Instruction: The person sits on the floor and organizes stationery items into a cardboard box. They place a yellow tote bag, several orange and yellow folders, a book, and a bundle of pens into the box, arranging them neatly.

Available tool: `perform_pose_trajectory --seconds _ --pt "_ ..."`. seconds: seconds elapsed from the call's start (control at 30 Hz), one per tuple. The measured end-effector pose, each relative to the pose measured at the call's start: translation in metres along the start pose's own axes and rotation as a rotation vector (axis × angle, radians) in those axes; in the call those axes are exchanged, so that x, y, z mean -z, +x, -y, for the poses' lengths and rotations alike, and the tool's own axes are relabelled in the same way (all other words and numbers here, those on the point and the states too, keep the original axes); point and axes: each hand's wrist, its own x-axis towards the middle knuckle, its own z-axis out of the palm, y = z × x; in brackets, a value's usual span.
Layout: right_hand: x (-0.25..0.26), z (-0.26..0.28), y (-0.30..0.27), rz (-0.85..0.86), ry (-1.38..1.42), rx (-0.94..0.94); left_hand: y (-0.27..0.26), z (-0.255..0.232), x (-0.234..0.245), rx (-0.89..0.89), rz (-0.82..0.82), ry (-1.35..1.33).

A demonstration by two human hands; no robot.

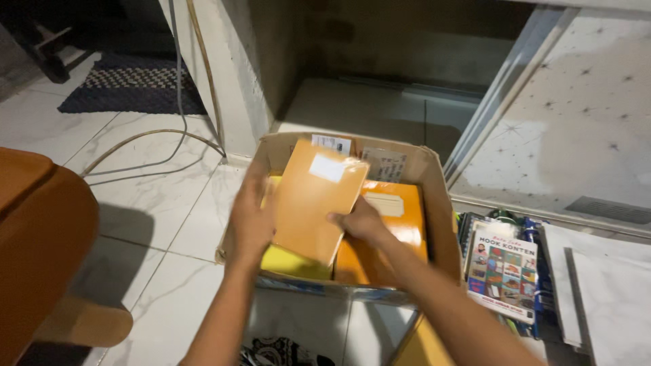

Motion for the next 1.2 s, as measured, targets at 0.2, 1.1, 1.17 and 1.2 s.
perform_pose_trajectory --seconds 0.2,1.1,1.17,1.2 --pt "-0.028 -0.044 -0.006 0.119 0.284 -0.101 -0.001 0.028 -0.014 0.141 0.517 0.566" --pt "0.101 -0.129 -0.223 0.727 -0.747 0.723 -0.01 0.014 -0.019 0.082 0.704 1.053" --pt "0.099 -0.134 -0.228 0.739 -0.772 0.705 -0.014 0.015 -0.018 0.069 0.69 1.047" --pt "0.098 -0.133 -0.222 0.741 -0.788 0.695 -0.013 0.014 -0.018 0.058 0.681 1.042"
